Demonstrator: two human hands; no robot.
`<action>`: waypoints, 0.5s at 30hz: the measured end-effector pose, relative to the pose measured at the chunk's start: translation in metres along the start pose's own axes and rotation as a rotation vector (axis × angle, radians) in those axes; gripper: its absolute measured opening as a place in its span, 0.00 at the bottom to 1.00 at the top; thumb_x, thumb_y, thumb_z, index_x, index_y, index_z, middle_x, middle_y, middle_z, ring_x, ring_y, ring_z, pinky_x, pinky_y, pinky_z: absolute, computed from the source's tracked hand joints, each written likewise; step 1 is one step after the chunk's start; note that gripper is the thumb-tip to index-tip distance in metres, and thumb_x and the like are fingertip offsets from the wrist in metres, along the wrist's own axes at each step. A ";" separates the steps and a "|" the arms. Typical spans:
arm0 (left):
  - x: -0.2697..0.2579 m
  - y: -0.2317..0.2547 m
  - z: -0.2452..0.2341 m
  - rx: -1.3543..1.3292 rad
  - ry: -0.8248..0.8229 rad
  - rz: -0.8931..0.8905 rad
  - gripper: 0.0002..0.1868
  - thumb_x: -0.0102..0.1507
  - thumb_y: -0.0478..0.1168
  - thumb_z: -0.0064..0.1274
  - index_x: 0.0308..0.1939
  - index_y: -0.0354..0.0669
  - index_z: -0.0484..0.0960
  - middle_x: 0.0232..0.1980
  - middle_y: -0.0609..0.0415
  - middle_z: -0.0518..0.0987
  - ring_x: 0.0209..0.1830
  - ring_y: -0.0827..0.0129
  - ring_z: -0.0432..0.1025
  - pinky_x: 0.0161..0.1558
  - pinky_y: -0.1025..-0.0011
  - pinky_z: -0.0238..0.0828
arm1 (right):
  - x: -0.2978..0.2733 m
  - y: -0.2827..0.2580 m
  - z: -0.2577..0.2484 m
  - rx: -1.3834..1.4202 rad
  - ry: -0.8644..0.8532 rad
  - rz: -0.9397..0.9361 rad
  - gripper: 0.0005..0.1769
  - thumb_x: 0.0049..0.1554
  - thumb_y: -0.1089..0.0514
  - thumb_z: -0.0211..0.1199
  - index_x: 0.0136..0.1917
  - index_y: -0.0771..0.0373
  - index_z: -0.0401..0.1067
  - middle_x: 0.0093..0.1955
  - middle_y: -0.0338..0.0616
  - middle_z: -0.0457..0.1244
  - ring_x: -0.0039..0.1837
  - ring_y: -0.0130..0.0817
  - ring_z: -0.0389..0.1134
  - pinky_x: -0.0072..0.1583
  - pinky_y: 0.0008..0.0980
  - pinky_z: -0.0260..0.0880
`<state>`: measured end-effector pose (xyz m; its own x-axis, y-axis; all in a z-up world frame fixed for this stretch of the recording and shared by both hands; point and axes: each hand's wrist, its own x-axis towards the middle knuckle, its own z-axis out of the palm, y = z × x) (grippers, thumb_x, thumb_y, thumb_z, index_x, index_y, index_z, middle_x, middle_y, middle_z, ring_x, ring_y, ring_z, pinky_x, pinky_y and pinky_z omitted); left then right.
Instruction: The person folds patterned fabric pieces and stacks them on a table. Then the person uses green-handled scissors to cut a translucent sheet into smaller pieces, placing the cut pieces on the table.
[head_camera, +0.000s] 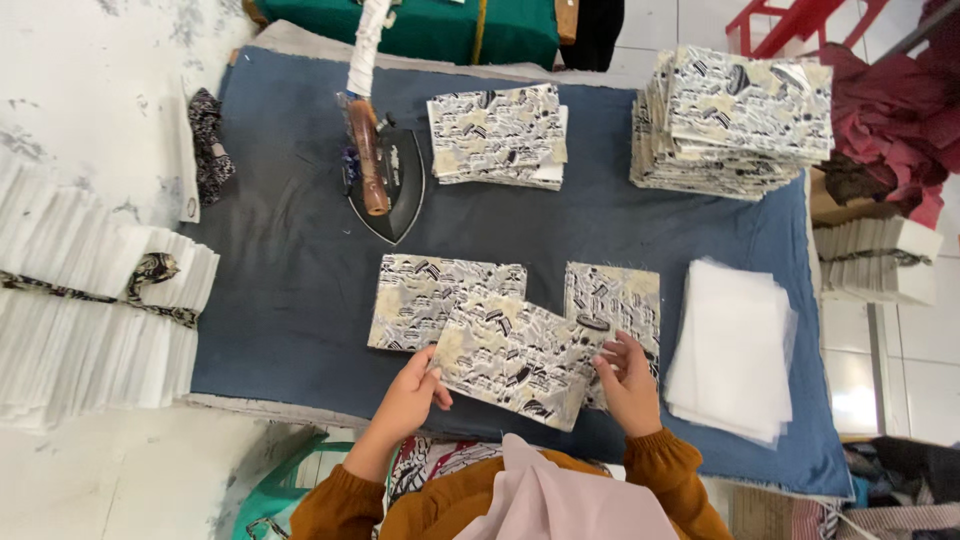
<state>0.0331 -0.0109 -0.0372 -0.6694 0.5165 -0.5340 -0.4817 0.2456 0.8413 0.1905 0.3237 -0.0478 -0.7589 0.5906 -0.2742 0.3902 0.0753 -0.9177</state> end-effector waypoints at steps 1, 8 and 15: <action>-0.003 -0.001 -0.004 0.015 0.031 -0.017 0.23 0.70 0.35 0.38 0.69 0.38 0.66 0.28 0.49 0.78 0.26 0.70 0.75 0.34 0.70 0.78 | 0.008 -0.016 0.003 -0.134 0.032 -0.120 0.31 0.57 0.59 0.64 0.70 0.66 0.60 0.62 0.52 0.64 0.61 0.38 0.68 0.56 0.38 0.70; -0.011 0.062 -0.031 0.805 0.488 0.224 0.20 0.62 0.41 0.55 0.58 0.44 0.78 0.43 0.48 0.80 0.40 0.53 0.76 0.41 0.60 0.73 | 0.134 -0.114 0.059 -0.523 0.127 -0.823 0.11 0.54 0.64 0.68 0.52 0.63 0.76 0.55 0.49 0.68 0.59 0.51 0.68 0.61 0.45 0.67; 0.123 0.169 -0.066 0.984 0.911 0.700 0.31 0.60 0.43 0.61 0.65 0.36 0.72 0.59 0.34 0.73 0.59 0.42 0.68 0.58 0.53 0.65 | 0.285 -0.139 0.144 -0.643 -0.085 -1.014 0.12 0.58 0.62 0.67 0.55 0.61 0.74 0.59 0.45 0.67 0.65 0.48 0.67 0.67 0.46 0.67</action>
<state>-0.1678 0.0403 0.0340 -0.8856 0.1796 0.4284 0.3859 0.7979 0.4630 -0.1555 0.3658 -0.0401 -0.8935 -0.0218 0.4486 -0.2333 0.8759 -0.4222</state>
